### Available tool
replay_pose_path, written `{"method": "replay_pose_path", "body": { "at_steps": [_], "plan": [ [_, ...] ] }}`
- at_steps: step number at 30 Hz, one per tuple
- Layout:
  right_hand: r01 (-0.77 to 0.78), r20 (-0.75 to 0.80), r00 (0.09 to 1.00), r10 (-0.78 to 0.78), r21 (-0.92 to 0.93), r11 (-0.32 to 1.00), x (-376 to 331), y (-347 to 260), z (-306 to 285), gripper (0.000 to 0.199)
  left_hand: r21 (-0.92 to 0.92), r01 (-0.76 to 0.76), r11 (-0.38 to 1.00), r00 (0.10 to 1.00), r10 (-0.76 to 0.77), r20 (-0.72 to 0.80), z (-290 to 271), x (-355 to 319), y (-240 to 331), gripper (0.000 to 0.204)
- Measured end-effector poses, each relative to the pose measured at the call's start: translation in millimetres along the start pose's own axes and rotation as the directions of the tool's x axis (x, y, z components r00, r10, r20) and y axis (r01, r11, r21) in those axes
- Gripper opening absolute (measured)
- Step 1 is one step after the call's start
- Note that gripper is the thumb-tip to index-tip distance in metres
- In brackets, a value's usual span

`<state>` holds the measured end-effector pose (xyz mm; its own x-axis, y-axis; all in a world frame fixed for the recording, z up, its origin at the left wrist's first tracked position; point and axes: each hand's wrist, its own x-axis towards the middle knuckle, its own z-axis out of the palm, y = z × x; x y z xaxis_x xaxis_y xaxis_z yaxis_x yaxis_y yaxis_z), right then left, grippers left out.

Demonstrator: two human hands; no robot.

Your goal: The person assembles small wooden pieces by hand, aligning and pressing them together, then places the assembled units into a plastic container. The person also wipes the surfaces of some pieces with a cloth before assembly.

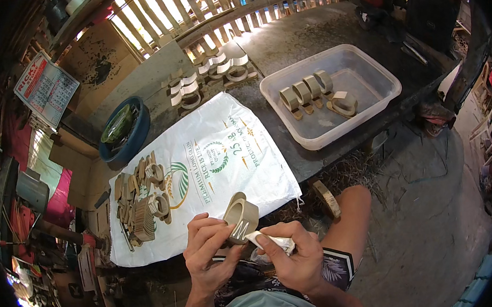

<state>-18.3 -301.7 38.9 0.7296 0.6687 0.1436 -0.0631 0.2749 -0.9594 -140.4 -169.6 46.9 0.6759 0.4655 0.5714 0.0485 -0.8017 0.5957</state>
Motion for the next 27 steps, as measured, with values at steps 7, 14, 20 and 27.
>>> {"method": "replay_pose_path", "body": {
  "at_steps": [7,14,20,27],
  "plan": [
    [0.001,-0.072,0.997,-0.001,0.006,1.0,4.3,3.5,-5.8,0.01,-0.007,0.001,1.0,1.0,-0.001,0.005,-0.4,-1.1,0.8,0.046],
    [0.017,0.032,0.999,-0.017,0.025,1.0,-3.2,4.5,-1.4,0.01,-0.013,0.014,1.0,1.0,-0.015,-0.017,1.3,-1.0,0.3,0.046],
    [0.023,-0.025,0.999,-0.024,-0.024,0.999,1.1,4.4,-4.8,0.011,-0.024,0.02,1.0,1.0,-0.02,-0.018,1.3,-1.5,0.4,0.045],
    [0.072,-0.054,0.996,-0.074,-0.031,0.997,8.6,3.1,-8.1,0.012,-0.027,0.033,0.999,0.999,-0.033,0.0,-0.2,-3.7,0.1,0.044]
  ]
}}
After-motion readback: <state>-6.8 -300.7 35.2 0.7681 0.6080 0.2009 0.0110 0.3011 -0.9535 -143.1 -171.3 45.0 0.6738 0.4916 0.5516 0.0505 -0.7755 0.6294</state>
